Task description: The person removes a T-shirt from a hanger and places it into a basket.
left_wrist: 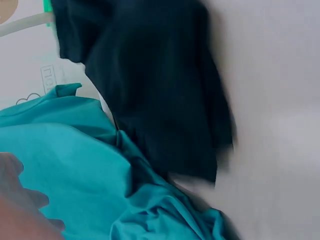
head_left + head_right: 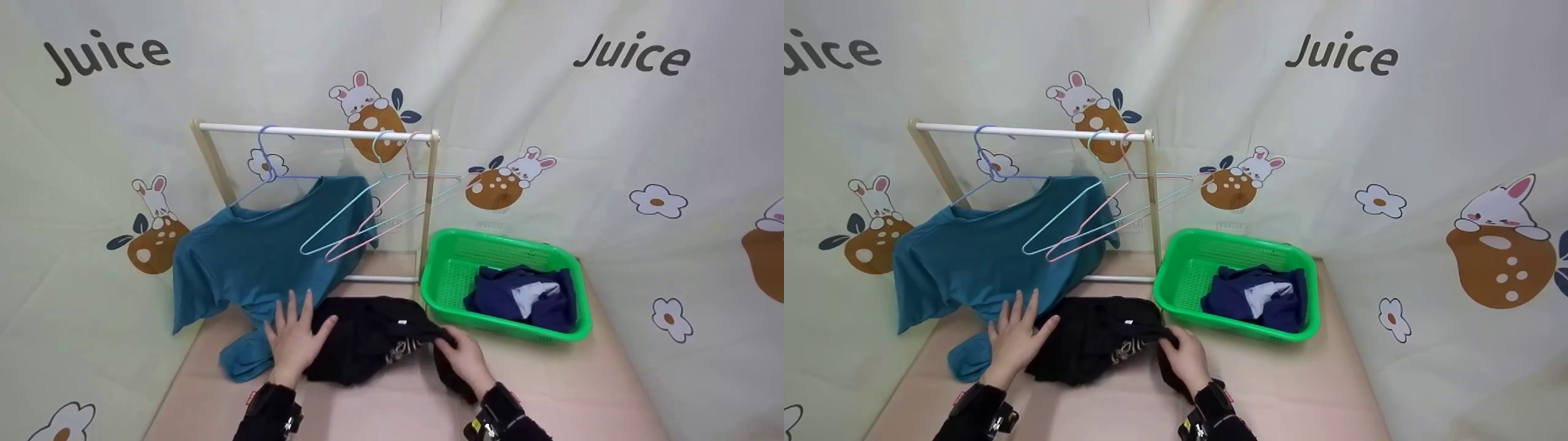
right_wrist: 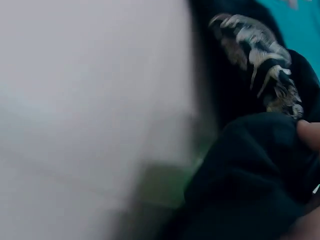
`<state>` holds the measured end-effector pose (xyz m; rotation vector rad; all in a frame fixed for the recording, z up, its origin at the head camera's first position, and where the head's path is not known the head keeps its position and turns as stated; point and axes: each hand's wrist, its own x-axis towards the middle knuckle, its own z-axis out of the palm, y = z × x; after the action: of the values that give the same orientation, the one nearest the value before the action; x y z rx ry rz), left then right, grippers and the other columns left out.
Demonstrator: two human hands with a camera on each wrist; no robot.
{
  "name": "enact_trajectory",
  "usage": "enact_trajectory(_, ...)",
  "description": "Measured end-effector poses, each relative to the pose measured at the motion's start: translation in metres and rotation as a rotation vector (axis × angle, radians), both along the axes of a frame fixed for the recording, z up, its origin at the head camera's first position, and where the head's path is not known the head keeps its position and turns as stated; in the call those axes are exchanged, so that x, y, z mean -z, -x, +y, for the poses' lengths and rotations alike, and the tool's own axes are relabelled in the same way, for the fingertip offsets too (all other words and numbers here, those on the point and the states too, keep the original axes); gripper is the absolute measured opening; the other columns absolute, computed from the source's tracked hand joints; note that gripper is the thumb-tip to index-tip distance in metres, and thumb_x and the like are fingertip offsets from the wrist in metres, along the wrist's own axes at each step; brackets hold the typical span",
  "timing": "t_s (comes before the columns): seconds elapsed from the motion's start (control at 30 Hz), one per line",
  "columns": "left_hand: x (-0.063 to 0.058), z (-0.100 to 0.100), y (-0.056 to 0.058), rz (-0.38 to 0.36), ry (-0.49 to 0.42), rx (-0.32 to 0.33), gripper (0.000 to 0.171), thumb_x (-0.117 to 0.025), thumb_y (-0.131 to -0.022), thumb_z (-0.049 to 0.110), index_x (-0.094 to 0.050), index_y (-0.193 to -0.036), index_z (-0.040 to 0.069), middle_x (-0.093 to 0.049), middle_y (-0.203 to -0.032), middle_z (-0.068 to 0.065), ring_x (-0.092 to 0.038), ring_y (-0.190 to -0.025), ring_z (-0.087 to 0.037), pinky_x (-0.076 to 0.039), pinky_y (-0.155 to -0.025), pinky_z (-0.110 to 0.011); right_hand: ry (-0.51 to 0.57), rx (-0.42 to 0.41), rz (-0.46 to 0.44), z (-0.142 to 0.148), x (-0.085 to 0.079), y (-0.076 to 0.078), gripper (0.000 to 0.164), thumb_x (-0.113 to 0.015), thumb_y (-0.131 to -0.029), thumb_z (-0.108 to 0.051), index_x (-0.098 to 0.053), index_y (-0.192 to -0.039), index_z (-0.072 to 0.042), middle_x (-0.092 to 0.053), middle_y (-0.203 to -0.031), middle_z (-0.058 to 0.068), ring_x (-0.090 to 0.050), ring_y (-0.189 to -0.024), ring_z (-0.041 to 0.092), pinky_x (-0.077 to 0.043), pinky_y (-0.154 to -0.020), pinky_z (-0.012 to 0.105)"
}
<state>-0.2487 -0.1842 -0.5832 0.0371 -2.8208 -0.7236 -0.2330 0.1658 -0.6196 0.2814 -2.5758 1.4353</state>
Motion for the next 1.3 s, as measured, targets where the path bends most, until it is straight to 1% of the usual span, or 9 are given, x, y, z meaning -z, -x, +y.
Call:
enact_trajectory(0.13,0.005,-0.005,-0.004,-0.007,0.002,-0.009,0.086,-0.051,-0.092,0.067,-0.028,-0.157,0.016,-0.016,-0.161,-0.022,-0.008,-0.146,-0.048,-0.003,-0.107,-0.073,0.227,0.049,-0.033,0.003,-0.025,0.006,0.026,-0.064,-0.095,-0.005,-0.065,-0.121,0.000,-0.065,-0.120,0.017,-0.059,-0.112,0.030,-0.045,-0.095,0.042)
enact_trajectory(0.3,0.011,-0.010,-0.007,-0.024,0.008,-0.018,0.086,-0.054,-0.092,0.065,-0.028,-0.157,0.015,-0.016,-0.161,-0.023,-0.008,-0.146,-0.048,-0.003,-0.106,-0.074,0.395,0.099,0.020,0.009,-0.065,0.014,0.031,-0.058,-0.094,0.004,-0.060,-0.125,0.007,-0.061,-0.126,0.022,-0.056,-0.114,0.020,-0.043,-0.096,0.030)
enact_trajectory(0.43,0.012,-0.013,-0.009,-0.035,-0.006,-0.017,0.087,-0.053,-0.092,0.065,-0.027,-0.157,0.014,-0.015,-0.161,-0.024,-0.007,-0.146,-0.048,-0.001,-0.107,-0.073,0.613,0.122,0.073,0.014,-0.105,0.023,0.029,-0.054,-0.095,0.008,-0.059,-0.124,0.009,-0.062,-0.124,0.017,-0.057,-0.111,0.010,-0.043,-0.096,0.023)
enact_trajectory(0.63,0.014,-0.018,-0.014,-0.065,-0.003,-0.024,0.088,-0.051,-0.092,0.067,-0.027,-0.157,0.013,-0.015,-0.161,-0.025,-0.007,-0.145,-0.050,-0.001,-0.106,-0.074,0.927,0.102,0.241,0.028,-0.165,0.035,0.023,-0.052,-0.098,0.007,-0.066,-0.114,-0.003,-0.064,-0.111,0.003,-0.060,-0.105,0.013,-0.048,-0.091,0.024)
enact_trajectory(0.9,0.018,-0.020,-0.016,-0.093,-0.028,-0.031,0.090,-0.049,-0.092,0.069,-0.025,-0.158,0.013,-0.013,-0.161,-0.025,-0.004,-0.145,-0.049,0.001,-0.106,-0.074,1.135,0.180,0.521,0.049,-0.225,0.054,0.021,-0.050,-0.097,0.009,-0.066,-0.105,-0.003,-0.064,-0.107,0.009,-0.061,-0.102,0.018,-0.049,-0.091,0.027)
enact_trajectory(1.0,0.019,-0.020,-0.016,-0.083,-0.031,-0.033,0.089,-0.050,-0.092,0.068,-0.027,-0.157,0.012,-0.014,-0.161,-0.026,-0.005,-0.145,-0.050,0.000,-0.105,-0.074,1.151,0.204,0.575,0.059,-0.233,0.063,0.019,-0.050,-0.097,0.009,-0.064,-0.104,-0.001,-0.063,-0.108,0.011,-0.060,-0.103,0.020,-0.048,-0.091,0.028)
enact_trajectory(1.1,0.020,-0.021,-0.017,-0.074,-0.035,-0.036,0.088,-0.051,-0.092,0.067,-0.028,-0.157,0.011,-0.015,-0.160,-0.027,-0.006,-0.144,-0.051,-0.001,-0.105,-0.075,1.089,0.231,0.569,0.070,-0.231,0.072,0.017,-0.051,-0.098,0.008,-0.063,-0.106,0.001,-0.062,-0.111,0.012,-0.058,-0.107,0.022,-0.047,-0.093,0.028)
enact_trajectory(1.2,0.021,-0.022,-0.018,-0.096,-0.030,-0.041,0.089,-0.049,-0.092,0.069,-0.027,-0.157,0.012,-0.014,-0.160,-0.026,-0.005,-0.145,-0.051,0.000,-0.105,-0.075,0.891,0.262,0.418,0.082,-0.214,0.079,0.022,-0.052,-0.100,0.003,-0.060,-0.120,0.003,-0.058,-0.125,0.015,-0.053,-0.119,0.025,-0.042,-0.101,0.030)
enact_trajectory(1.3,0.020,-0.023,-0.018,-0.129,-0.025,-0.038,0.092,-0.045,-0.091,0.072,-0.023,-0.158,0.013,-0.011,-0.161,-0.026,-0.003,-0.145,-0.050,0.001,-0.105,-0.074,0.555,0.201,0.143,0.099,-0.186,0.083,0.043,-0.052,-0.103,-0.009,-0.045,-0.144,-0.001,-0.042,-0.148,0.017,-0.038,-0.137,0.028,-0.030,-0.113,0.036)
